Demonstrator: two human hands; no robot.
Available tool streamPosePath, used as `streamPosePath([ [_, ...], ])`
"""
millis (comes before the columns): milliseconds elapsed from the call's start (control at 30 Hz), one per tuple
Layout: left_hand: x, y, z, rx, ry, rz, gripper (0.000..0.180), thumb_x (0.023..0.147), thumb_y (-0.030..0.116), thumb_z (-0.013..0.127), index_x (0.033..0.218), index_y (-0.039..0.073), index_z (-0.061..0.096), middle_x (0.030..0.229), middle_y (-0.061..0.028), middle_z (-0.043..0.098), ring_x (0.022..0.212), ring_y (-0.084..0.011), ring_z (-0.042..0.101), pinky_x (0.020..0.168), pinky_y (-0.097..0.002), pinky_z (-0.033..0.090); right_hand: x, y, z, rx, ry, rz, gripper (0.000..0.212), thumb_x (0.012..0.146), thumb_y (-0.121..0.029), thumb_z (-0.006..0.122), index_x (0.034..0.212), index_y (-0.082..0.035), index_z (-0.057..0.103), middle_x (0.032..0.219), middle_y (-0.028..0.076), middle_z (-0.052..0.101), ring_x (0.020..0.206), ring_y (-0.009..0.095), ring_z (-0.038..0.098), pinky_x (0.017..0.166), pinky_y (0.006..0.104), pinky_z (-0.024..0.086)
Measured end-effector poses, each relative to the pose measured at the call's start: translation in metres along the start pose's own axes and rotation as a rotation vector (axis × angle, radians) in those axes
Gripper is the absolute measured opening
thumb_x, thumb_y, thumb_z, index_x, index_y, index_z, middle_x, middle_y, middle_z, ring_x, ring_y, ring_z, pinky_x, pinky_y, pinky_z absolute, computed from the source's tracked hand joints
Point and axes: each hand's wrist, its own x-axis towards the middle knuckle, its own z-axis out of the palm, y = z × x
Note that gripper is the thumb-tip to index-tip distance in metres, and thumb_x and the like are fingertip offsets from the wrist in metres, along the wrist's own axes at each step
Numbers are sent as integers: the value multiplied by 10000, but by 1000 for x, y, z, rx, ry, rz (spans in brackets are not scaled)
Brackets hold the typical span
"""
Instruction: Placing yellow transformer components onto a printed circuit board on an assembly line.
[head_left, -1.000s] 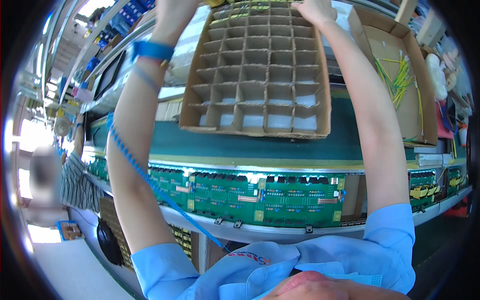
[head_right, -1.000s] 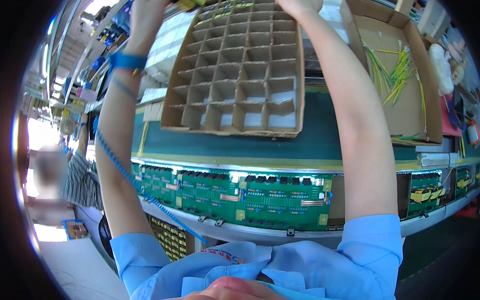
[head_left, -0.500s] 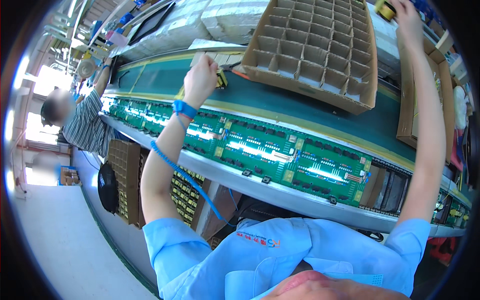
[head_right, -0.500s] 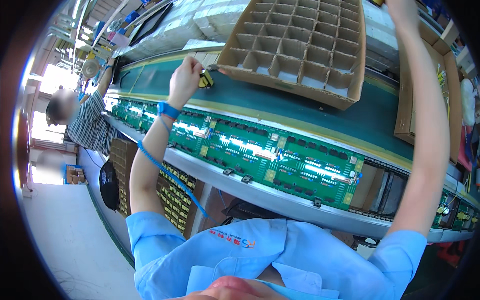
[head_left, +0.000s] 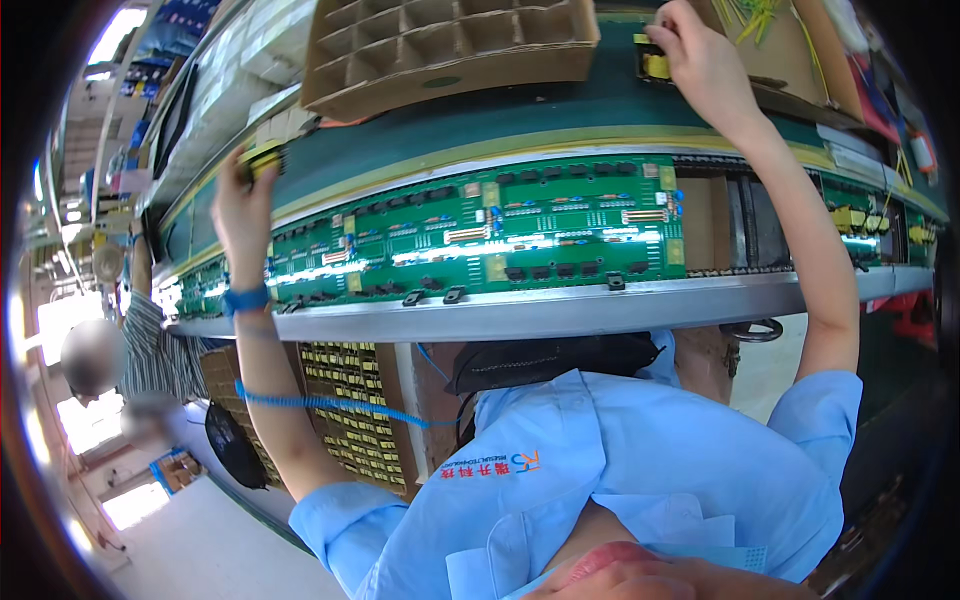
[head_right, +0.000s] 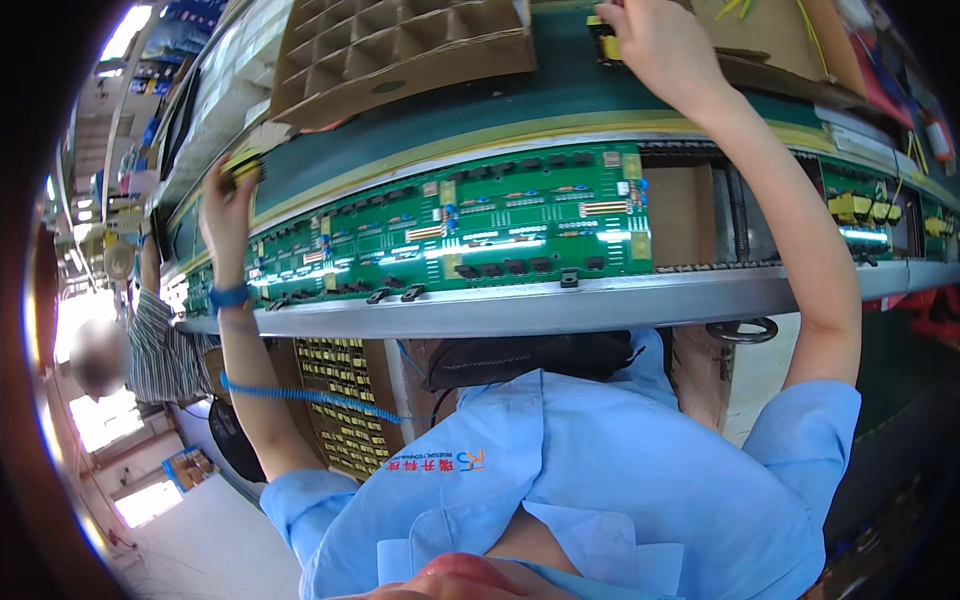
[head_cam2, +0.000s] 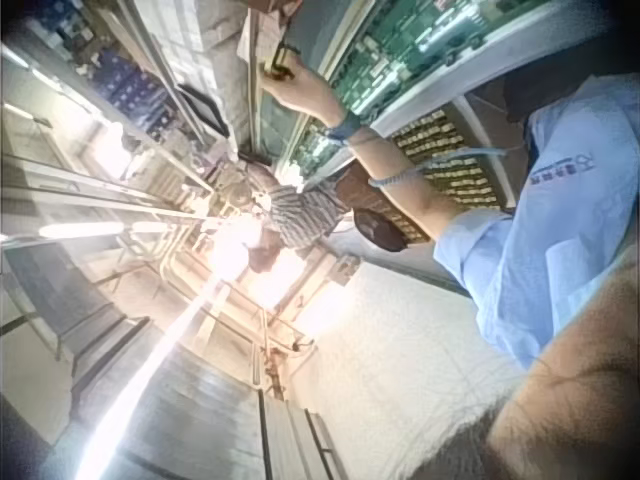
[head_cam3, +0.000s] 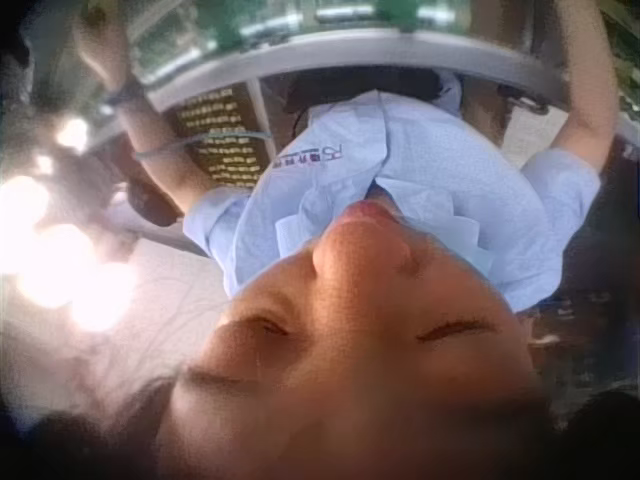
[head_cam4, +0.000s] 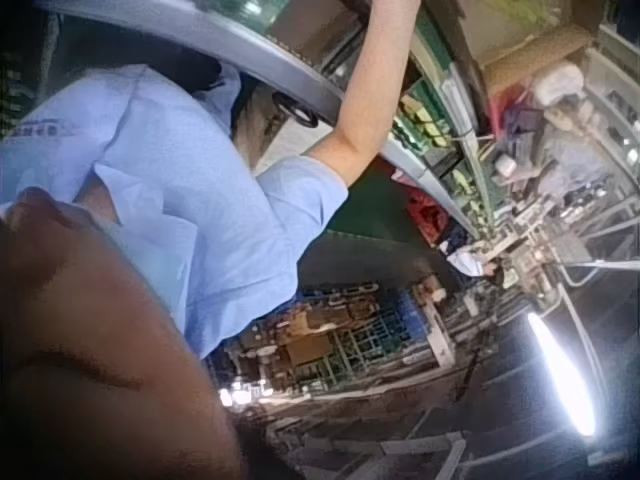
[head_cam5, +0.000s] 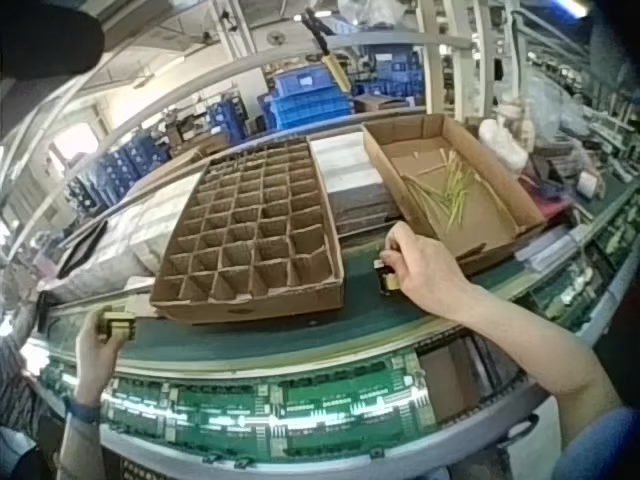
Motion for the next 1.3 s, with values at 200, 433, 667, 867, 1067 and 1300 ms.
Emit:
streamPosePath([
  [200,-84,101,-34,-821,-321,114,449,888,59,683,1317,10,561,1203,-103,624,1049,-170,613,917,-289,499,-17,-29,-16,-89,10,-38,283,933,-91,591,1203,-33,531,790,182,586,754,372,605,641,431,484],
  [433,-123,177,41,-983,-786,12,475,895,-59,636,1350,0,513,1256,-98,567,1146,-170,578,949,-280,525,-34,-19,-16,-246,-71,-197,376,863,-104,653,1224,-46,565,948,135,578,858,299,613,706,370,525],
  [667,-124,179,63,-928,-795,38,460,911,-51,620,1355,5,511,1253,-109,578,1138,-175,593,924,-279,533,-33,-8,-6,-332,-114,-187,352,857,-78,580,1197,-6,527,926,160,562,854,315,620,703,383,540],
  [867,-127,183,61,-764,-767,85,465,890,-52,632,1337,34,536,1231,-104,591,1114,-193,610,879,-276,544,-33,-1,-3,-297,-165,-166,349,846,-66,570,1184,6,518,951,188,562,891,335,618,713,400,546],
  [1067,-127,205,53,-383,-629,478,509,807,-99,652,1287,45,568,1184,-154,587,961,-294,660,753,-333,551,-32,-5,-8,-313,-226,-148,351,858,-60,563,1199,0,506,989,200,570,934,344,622,731,409,552],
  [1300,-123,224,49,-209,-629,605,538,760,-88,683,1269,51,578,1107,-156,593,843,-327,655,670,-388,545,-31,-4,-5,-327,-227,-153,366,850,-47,577,1207,0,511,991,193,575,930,340,626,750,413,551],
])
